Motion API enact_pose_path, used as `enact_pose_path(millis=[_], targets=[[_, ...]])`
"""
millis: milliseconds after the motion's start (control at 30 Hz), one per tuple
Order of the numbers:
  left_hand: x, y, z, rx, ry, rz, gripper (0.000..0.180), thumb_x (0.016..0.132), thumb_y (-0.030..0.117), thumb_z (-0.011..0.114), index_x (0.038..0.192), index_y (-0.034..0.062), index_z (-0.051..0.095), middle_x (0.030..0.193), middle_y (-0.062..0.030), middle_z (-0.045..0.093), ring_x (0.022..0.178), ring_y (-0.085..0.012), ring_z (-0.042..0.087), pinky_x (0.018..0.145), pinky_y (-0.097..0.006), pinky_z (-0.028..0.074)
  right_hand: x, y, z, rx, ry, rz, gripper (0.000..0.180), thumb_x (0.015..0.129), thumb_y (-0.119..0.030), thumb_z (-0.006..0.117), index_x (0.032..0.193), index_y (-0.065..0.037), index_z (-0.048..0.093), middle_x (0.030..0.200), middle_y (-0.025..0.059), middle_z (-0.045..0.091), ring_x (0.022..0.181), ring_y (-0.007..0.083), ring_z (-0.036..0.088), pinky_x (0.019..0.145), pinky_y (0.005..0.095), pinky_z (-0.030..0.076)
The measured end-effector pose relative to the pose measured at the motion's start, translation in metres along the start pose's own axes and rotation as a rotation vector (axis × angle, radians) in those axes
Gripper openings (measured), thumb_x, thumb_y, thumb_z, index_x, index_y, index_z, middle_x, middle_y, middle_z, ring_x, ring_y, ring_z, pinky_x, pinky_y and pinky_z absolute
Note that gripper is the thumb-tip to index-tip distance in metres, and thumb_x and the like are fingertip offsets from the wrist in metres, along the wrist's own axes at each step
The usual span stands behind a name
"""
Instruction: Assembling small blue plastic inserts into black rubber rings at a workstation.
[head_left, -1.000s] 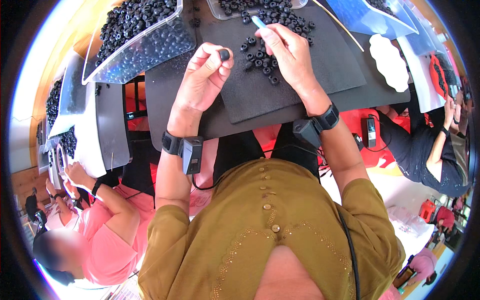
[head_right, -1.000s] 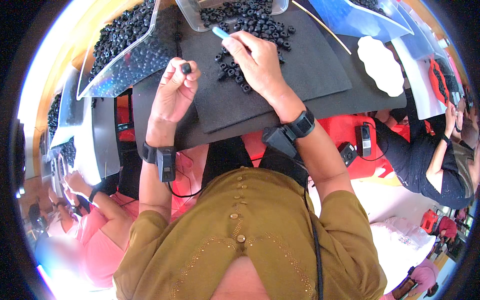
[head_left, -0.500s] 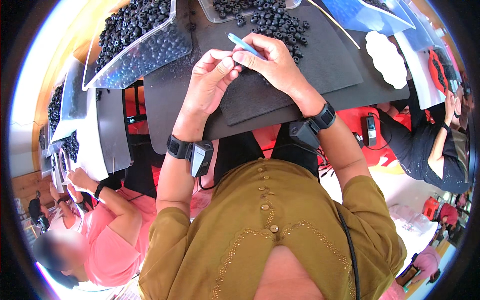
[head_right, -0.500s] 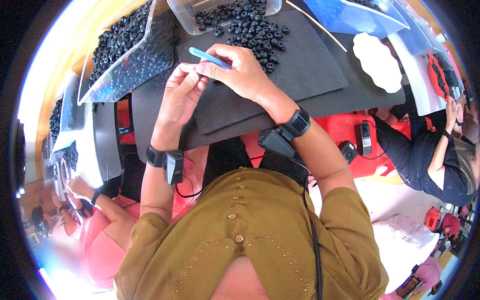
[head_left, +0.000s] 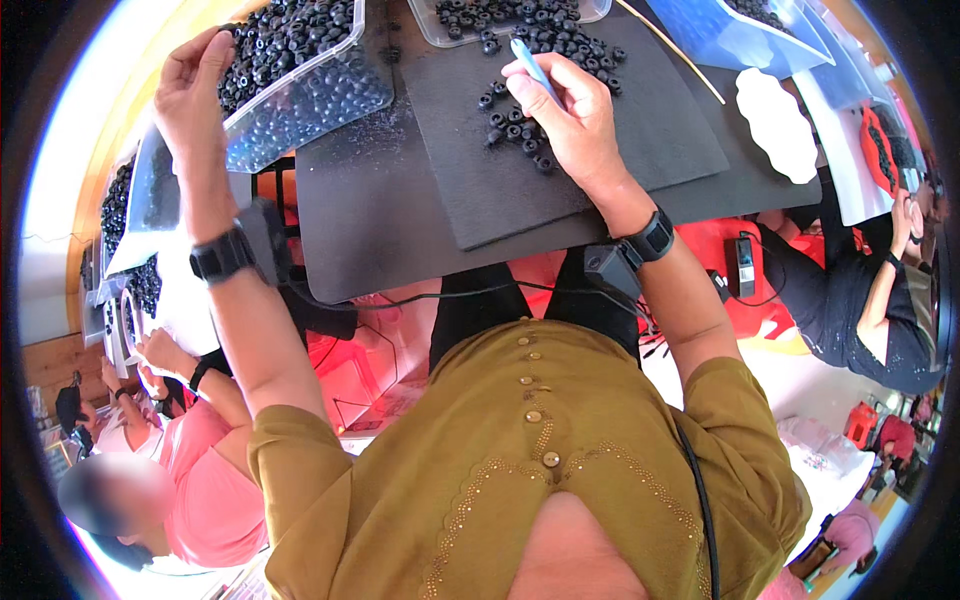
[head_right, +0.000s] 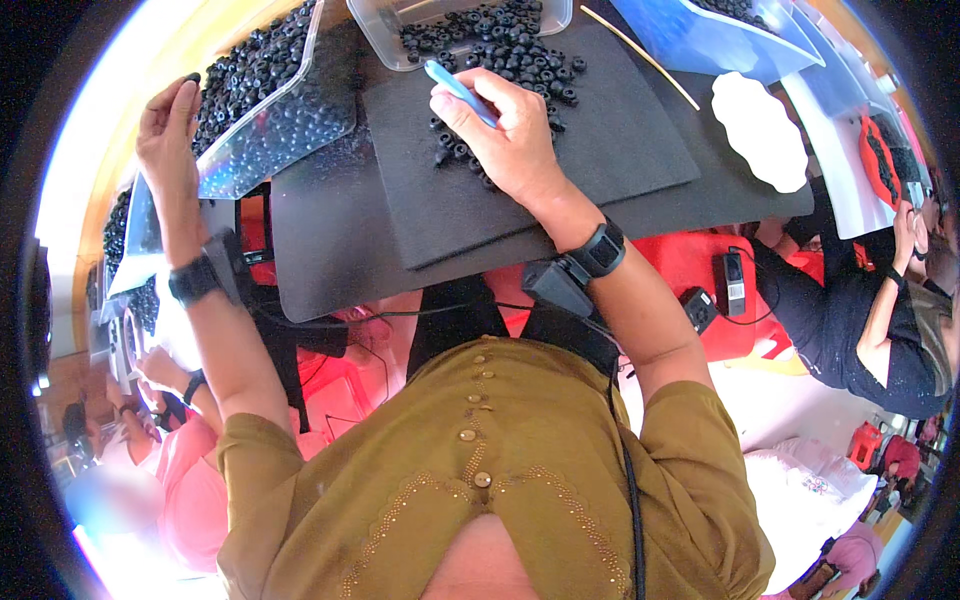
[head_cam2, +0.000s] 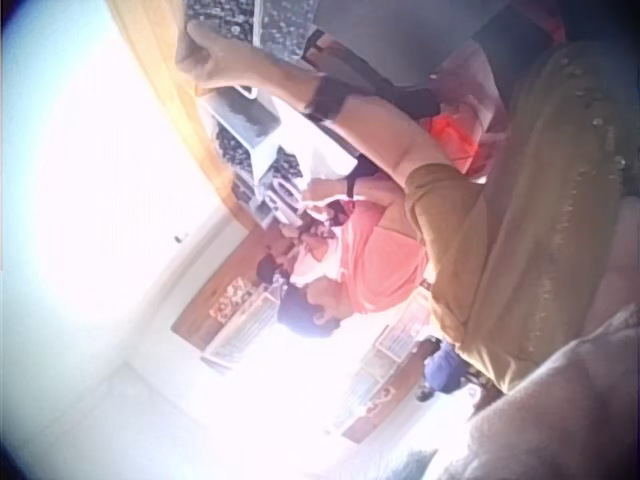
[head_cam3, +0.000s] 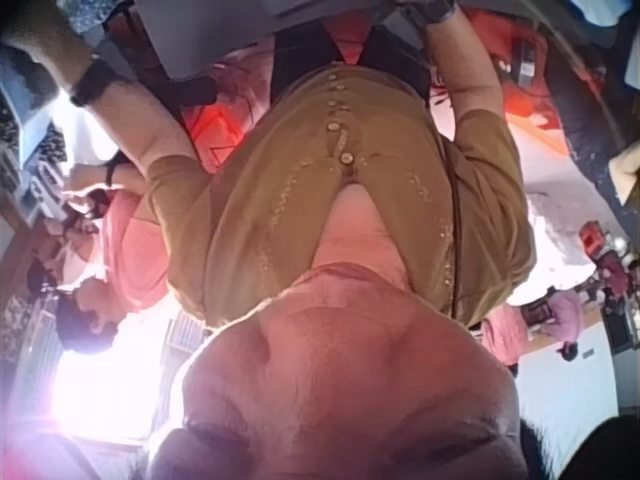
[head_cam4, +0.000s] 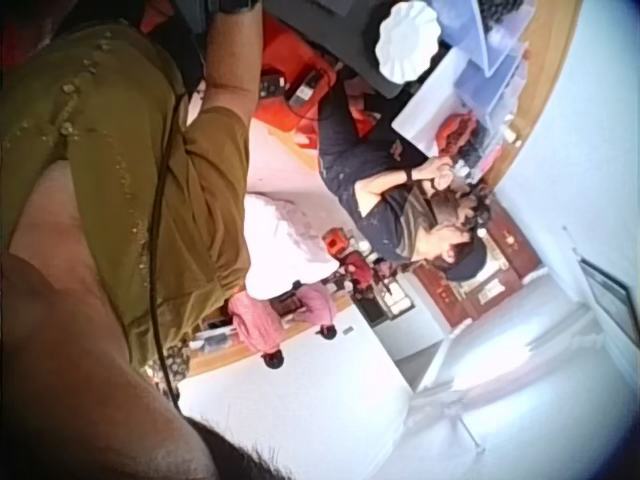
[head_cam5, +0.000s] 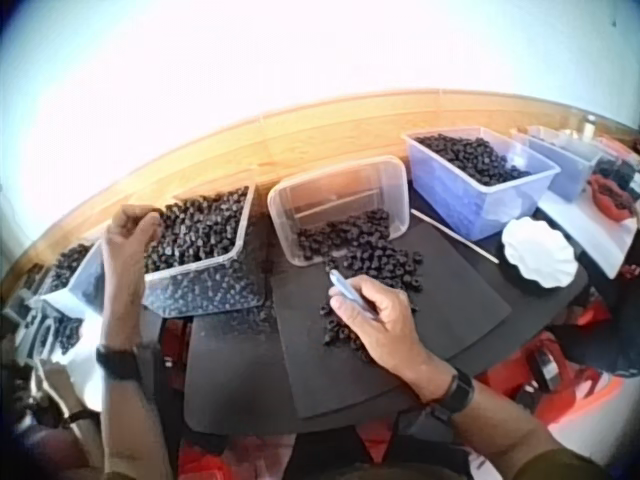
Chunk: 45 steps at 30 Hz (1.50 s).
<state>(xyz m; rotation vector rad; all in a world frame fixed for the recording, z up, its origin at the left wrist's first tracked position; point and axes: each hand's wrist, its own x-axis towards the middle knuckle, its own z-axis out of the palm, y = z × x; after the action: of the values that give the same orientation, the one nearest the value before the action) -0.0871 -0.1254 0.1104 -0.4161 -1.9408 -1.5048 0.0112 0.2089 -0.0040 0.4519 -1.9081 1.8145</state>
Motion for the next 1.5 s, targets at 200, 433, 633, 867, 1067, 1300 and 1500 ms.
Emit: enact_pose_path(millis=[200,433,633,867,1067,1300,1500], targets=[[-0.064,0.037,0.074,0.428,-0.229,0.435,0.021,0.076,0.007,0.076,0.096,0.0093,0.072,0.101,-0.0054,0.070,0.094,-0.0176,0.064,0.080,-0.029,0.050,-0.001,0.011,-0.013,-0.098,0.056,0.016,0.023,0.091,-0.024,0.068,0.095,-0.002,0.068,0.068,-0.0008,0.061,0.062,0.0032,0.052,0.057,0.0216,0.041],[-0.162,0.020,0.137,0.323,-0.664,0.127,0.032,0.074,0.013,0.077,0.100,0.0031,0.061,0.093,-0.0119,0.066,0.089,-0.0296,0.064,0.079,-0.038,0.051,0.001,0.010,-0.006,-0.045,0.066,0.038,0.024,0.092,-0.027,0.067,0.092,-0.002,0.068,0.065,-0.0033,0.055,0.061,0.0036,0.048,0.054,0.0224,0.038],[-0.158,0.006,0.131,-0.121,-0.754,-0.376,0.022,0.085,0.007,0.071,0.104,0.0030,0.062,0.101,-0.0063,0.068,0.096,-0.0134,0.064,0.080,-0.026,0.050,-0.001,0.009,-0.009,-0.115,0.002,0.089,0.023,0.094,-0.025,0.066,0.097,-0.002,0.068,0.070,-0.0027,0.055,0.064,0.0038,0.048,0.058,0.0213,0.040],[-0.159,0.000,0.117,-1.042,-0.576,-0.768,0.017,0.095,0.007,0.061,0.111,0.0047,0.060,0.105,-0.0063,0.065,0.092,-0.0140,0.063,0.081,-0.023,0.052,-0.002,0.003,-0.008,-0.198,-0.186,0.030,0.029,0.091,-0.032,0.068,0.098,-0.003,0.068,0.064,0.0024,0.057,0.058,0.0063,0.049,0.054,0.0254,0.040],[-0.158,-0.008,0.111,-1.295,-0.494,-0.831,0.018,0.096,0.008,0.059,0.113,0.0044,0.060,0.108,-0.0085,0.063,0.094,-0.0148,0.059,0.078,-0.022,0.051,-0.002,-0.008,-0.004,-0.195,-0.279,-0.039,0.030,0.093,-0.034,0.063,0.098,-0.004,0.066,0.069,0.0099,0.060,0.060,0.0199,0.058,0.058,0.0312,0.045],[-0.159,-0.008,0.113,-1.276,-0.488,-0.781,0.019,0.095,0.006,0.059,0.114,0.0050,0.060,0.108,-0.0086,0.063,0.096,-0.0156,0.061,0.082,-0.024,0.054,-0.002,-0.002,-0.006,-0.348,-0.383,-0.168,0.034,0.093,-0.033,0.063,0.100,0.000,0.065,0.080,0.0126,0.063,0.067,0.0244,0.061,0.064,0.0307,0.048],[-0.160,-0.012,0.112,-1.249,-0.498,-0.731,0.018,0.095,0.006,0.059,0.113,0.0050,0.060,0.109,-0.0080,0.064,0.094,-0.0133,0.063,0.082,-0.023,0.055,-0.004,-0.001,-0.006,-0.419,-0.383,-0.225,0.033,0.093,-0.032,0.063,0.099,0.000,0.066,0.083,0.0130,0.065,0.067,0.0254,0.063,0.061,0.0324,0.049]])
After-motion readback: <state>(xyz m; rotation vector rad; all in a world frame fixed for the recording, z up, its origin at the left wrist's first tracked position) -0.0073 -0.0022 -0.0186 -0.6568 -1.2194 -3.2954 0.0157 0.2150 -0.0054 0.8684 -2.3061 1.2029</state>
